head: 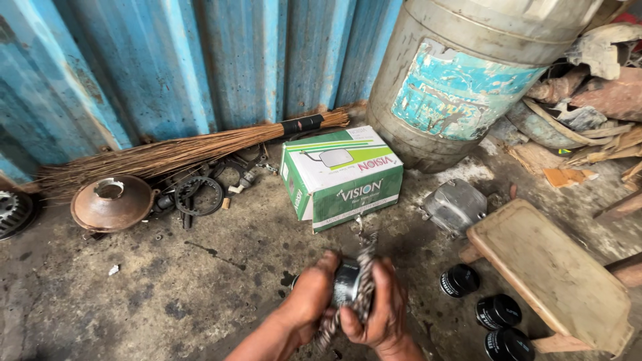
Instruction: The person cleans debris from cylindrical filters by hand and with a thin metal tool, then wipes them with a cloth.
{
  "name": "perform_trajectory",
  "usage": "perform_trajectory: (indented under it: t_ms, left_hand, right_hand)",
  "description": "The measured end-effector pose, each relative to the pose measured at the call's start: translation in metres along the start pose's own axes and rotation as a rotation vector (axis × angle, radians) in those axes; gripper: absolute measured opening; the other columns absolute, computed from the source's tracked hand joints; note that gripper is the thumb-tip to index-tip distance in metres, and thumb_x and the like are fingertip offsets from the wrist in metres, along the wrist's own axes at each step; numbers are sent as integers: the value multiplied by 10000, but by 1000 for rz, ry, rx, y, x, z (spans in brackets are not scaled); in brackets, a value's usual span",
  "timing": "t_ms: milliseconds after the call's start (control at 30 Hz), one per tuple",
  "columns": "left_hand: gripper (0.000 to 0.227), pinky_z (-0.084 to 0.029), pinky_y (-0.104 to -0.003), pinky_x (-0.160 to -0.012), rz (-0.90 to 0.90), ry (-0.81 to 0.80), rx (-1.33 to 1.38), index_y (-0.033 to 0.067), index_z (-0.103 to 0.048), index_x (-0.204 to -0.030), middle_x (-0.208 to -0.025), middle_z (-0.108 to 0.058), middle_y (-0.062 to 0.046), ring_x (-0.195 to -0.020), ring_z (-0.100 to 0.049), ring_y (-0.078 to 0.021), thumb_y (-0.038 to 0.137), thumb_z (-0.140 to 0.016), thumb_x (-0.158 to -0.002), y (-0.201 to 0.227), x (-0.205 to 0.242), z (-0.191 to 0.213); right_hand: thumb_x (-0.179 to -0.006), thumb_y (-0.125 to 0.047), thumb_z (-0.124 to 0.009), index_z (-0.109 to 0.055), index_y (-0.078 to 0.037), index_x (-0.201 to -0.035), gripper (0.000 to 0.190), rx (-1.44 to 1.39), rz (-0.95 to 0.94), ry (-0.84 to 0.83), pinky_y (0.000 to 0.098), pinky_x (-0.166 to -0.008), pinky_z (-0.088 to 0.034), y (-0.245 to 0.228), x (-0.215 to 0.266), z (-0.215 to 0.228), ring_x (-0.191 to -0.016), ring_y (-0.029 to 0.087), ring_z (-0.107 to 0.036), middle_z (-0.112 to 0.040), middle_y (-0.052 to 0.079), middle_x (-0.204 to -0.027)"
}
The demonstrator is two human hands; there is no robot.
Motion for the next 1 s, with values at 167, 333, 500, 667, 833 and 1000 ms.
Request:
perform_trajectory:
  t_ms: [167,333,500,667,833,1000]
  left_hand:
    - [368,-575,-405,-702,-352,101,-685,83,-626,-1091,-820,-714,-153,-683,-707,-230,390,-427,-1049,44,23,-3]
    - [371,-493,-394,-554,-845,-86,-1124,143,-661,-1124,-1023,-661,-116,-608,-593,-218,440,-474,-1002,84,50,-24]
    - [407,-444,-388,-558,-1062,-103,-1238,183,-696,-1196,-1110,-643,-80,-664,-572,-218,468,-503,-979,87,67,-27]
    - [440,-548,-343,-662,-876,-138,-877,150,-670,-1097,-968,-667,-47,-830,-693,-150,503,-427,-994,82,48,-10]
    - [520,-573,-353,-767,-754,-87,-416,70,-659,-1115,-998,-708,-100,-904,-695,-210,510,-389,-1054,68,32,-5]
    - [527,-591,-339,-604,-418,49,68,60,-638,-1088,-947,-701,-128,-764,-696,-217,492,-358,-977,38,7,18]
  right_hand:
    - [-975,-544,-445,-510,-47,-1344,622,79,-112,-58,396,-689,-530,30,25,-10,-807,169,-632,-631,61,-957]
    - [-991,-466,-449,-568,28,-1302,596,-958,-1142,110,367,-867,-550,93,82,-44,-1025,238,-653,-651,164,-1150]
    - [-1032,-439,-400,-552,13,-1311,552,-1065,-1128,-107,400,-855,-560,82,68,-39,-984,253,-661,-651,181,-1131]
    - [-1028,-612,-337,-535,87,-1314,781,-1142,-1256,-118,384,-890,-571,27,44,-29,-1022,252,-668,-676,239,-1157]
    - [-965,-685,-353,-564,8,-1295,796,-1150,-1496,216,459,-852,-591,34,52,-51,-1029,300,-672,-666,197,-1151]
    - [-959,-569,-422,-536,-7,-1315,675,-1086,-1275,233,460,-840,-591,28,48,-48,-988,287,-671,-671,164,-1110]
Point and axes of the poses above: each hand's wrist, its own x-axis away from the middle knuckle, its own z-axis out of the back of the hand, y = z × x, the point moved 8 cm from there along -x, towards the middle knuckle
